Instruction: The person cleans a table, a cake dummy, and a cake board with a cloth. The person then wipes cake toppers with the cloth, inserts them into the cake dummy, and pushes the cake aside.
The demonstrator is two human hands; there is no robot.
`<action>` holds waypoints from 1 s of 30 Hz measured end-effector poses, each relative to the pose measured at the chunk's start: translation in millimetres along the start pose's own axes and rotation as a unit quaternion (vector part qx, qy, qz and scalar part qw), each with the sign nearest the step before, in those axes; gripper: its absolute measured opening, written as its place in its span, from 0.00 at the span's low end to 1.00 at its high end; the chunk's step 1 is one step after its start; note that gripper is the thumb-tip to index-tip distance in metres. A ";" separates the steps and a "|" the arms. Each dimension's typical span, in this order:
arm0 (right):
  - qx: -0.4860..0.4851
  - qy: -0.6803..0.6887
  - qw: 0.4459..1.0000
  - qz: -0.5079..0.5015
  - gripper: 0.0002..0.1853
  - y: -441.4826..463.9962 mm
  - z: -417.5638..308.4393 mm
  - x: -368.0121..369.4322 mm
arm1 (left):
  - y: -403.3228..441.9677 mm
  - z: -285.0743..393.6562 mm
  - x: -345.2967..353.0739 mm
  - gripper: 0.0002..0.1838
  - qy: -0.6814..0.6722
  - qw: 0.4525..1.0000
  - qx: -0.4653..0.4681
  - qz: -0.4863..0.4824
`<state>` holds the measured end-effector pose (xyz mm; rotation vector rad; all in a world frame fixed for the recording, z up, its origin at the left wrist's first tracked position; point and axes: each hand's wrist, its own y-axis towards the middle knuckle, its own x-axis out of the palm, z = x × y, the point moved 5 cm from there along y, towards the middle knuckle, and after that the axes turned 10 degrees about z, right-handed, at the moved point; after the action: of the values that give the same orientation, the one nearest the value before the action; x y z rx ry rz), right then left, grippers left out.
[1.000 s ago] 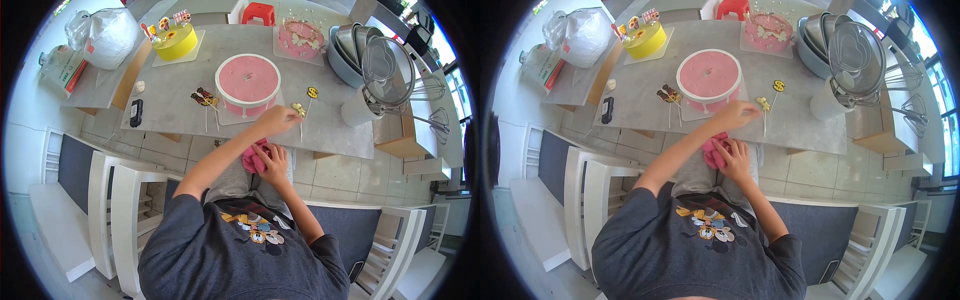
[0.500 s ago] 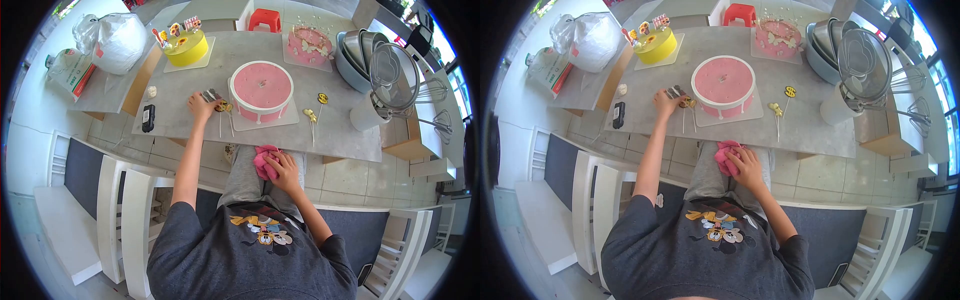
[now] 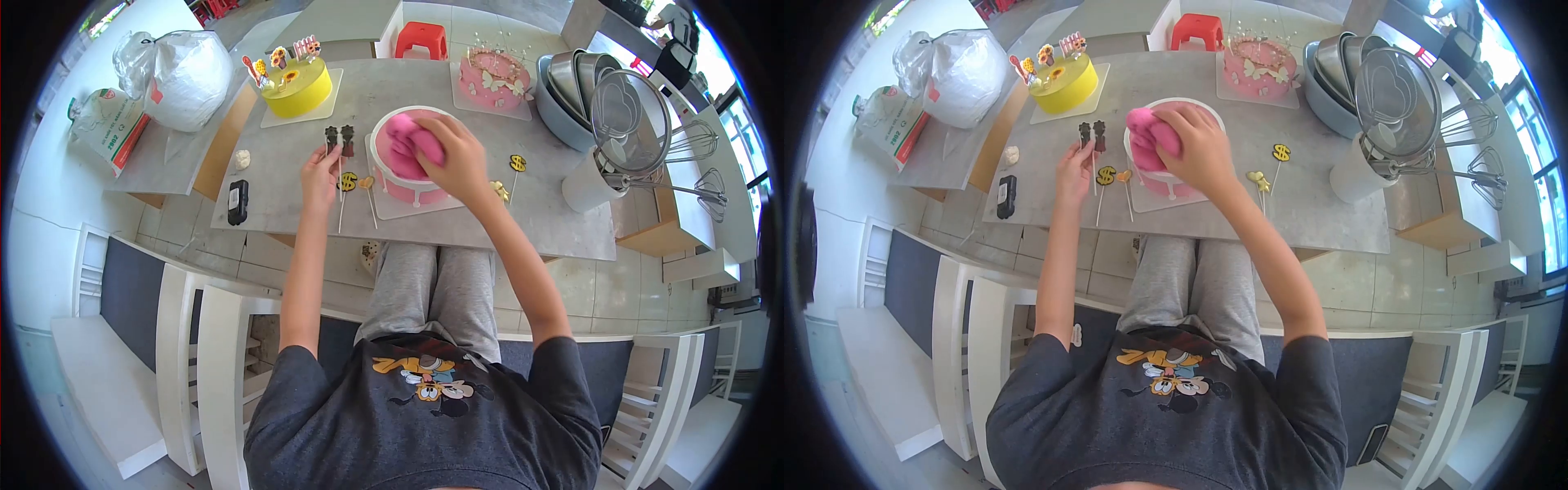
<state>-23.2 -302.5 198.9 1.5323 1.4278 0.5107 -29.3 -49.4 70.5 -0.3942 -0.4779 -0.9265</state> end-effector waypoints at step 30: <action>-0.017 -0.103 0.979 0.175 0.12 39.6 32.4 -48.7 | -118.9 38.4 123.3 0.13 0.106 0.963 0.022 -0.247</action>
<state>13.0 -353.9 231.1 1.7633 0.9911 0.5643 -73.7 -175.7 184.0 -0.1287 -0.4060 -1.4228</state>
